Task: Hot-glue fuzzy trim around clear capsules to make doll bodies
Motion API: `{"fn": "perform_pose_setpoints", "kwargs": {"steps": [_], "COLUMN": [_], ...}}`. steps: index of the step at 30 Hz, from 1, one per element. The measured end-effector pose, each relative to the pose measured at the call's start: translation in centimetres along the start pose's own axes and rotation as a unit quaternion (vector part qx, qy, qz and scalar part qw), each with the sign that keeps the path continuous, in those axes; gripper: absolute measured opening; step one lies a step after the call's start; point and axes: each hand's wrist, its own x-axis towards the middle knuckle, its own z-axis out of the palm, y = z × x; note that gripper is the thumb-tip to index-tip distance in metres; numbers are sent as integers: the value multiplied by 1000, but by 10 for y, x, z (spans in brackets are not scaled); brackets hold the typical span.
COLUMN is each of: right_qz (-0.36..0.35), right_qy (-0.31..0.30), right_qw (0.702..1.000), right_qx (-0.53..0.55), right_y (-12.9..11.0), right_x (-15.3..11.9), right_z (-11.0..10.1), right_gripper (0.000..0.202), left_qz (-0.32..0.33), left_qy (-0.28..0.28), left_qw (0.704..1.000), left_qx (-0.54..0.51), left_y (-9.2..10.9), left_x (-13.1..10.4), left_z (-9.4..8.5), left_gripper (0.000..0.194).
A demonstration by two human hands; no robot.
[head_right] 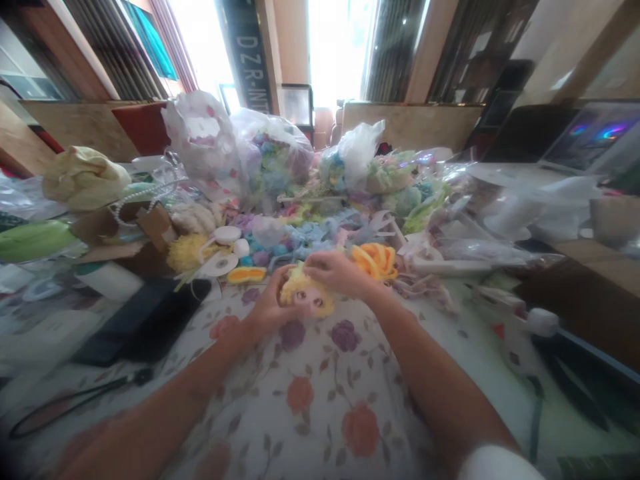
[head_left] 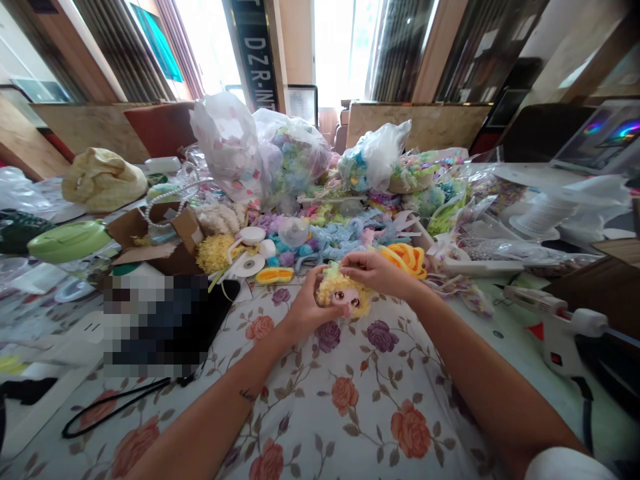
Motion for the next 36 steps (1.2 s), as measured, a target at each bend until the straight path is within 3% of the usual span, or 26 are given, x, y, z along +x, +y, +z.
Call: {"fn": "perform_pose_setpoints", "kwargs": {"steps": [5, 8, 11, 15, 17, 22, 26, 30, 36], "right_qz": [-14, -17, -26, -43, -60, -79, 5, 67, 36], "right_qy": [187, 254, 241, 194, 189, 190, 190, 211, 269], "right_qw": [982, 967, 970, 978, 979, 977, 979, 972, 961], "right_qx": [-17, -9, 29, 57, 54, 60, 81, 81, 56], "right_y": [0, 5, 8, 11, 13, 13, 10, 12, 15], "right_x": [-39, -49, -51, -51, -52, -53, -55, -56, -54], "right_z": [26, 36, 40, 41, 42, 42, 41, 40, 41], "right_gripper": [22, 23, 24, 21, 25, 31, 49, 55, 50], "left_qz": [0, 15, 87, 248, 282, 197, 183, 176, 146], "left_qy": [-29, -41, -40, -11, -32, -108, -101, -95, -36], "left_qw": [1000, 999, 989, 940, 923, 948, 955, 953, 965], "left_qx": [-2, 9, 113, 234, 261, 225, 212, 228, 214], "left_y": [-3, -6, -7, -1, 7, 34, 41, 37, 35], "left_x": [-3, 0, 2, 1, 1, 9, 23, 31, 31], "left_z": [5, 12, 16, 10, 7, -1, -7, -11, -3], "left_gripper": [107, 113, 110, 98, 89, 52, 29, 30, 35]}}
